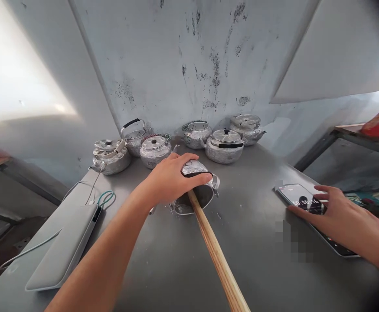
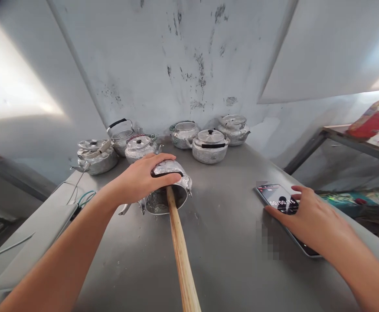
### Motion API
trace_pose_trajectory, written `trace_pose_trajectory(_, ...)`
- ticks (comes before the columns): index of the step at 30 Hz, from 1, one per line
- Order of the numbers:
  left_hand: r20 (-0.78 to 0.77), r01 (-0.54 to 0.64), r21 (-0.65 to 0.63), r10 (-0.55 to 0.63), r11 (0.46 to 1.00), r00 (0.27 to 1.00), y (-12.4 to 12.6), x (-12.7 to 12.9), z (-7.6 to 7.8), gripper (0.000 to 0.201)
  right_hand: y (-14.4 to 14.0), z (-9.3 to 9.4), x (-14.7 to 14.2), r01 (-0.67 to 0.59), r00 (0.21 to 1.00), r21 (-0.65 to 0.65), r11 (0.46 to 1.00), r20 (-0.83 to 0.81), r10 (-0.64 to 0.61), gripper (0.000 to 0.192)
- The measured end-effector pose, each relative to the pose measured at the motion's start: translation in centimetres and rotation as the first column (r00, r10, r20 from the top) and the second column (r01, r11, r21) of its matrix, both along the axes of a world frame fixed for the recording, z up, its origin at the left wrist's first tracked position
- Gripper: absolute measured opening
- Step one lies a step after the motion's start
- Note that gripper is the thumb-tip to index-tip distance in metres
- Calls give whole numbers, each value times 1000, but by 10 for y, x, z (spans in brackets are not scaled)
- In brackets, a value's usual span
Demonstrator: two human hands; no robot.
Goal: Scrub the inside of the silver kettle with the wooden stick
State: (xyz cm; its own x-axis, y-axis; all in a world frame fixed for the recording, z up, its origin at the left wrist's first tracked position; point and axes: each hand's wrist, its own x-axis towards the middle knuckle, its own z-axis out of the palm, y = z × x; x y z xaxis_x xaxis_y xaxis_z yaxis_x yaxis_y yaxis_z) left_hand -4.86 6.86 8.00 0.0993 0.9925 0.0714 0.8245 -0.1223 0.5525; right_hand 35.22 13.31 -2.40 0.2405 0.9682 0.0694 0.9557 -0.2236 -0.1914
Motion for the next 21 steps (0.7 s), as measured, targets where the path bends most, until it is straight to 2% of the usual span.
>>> trace_pose_trajectory(6, 8, 21, 5, -21, 1000, 1000, -1, 0, 0, 73, -2, 7, 0, -56, 996, 25, 998, -63, 57, 73)
trace_pose_trajectory(9, 21, 24, 2, -24, 1000, 999, -1, 0, 1, 72, -8, 12, -7, -41, 996, 27, 999, -83, 43, 67)
trace_pose_trajectory(16, 6, 13, -11, -13, 1000, 1000, -2, 0, 3, 75, -13, 23, -14, 20, 993, 4, 1000, -113, -19, 68)
trace_pose_trajectory(21, 16, 16, -22, -16, 1000, 1000, -1, 0, 4, 75, -12, 21, -16, 3, 998, 10, 1000, -66, -2, 74)
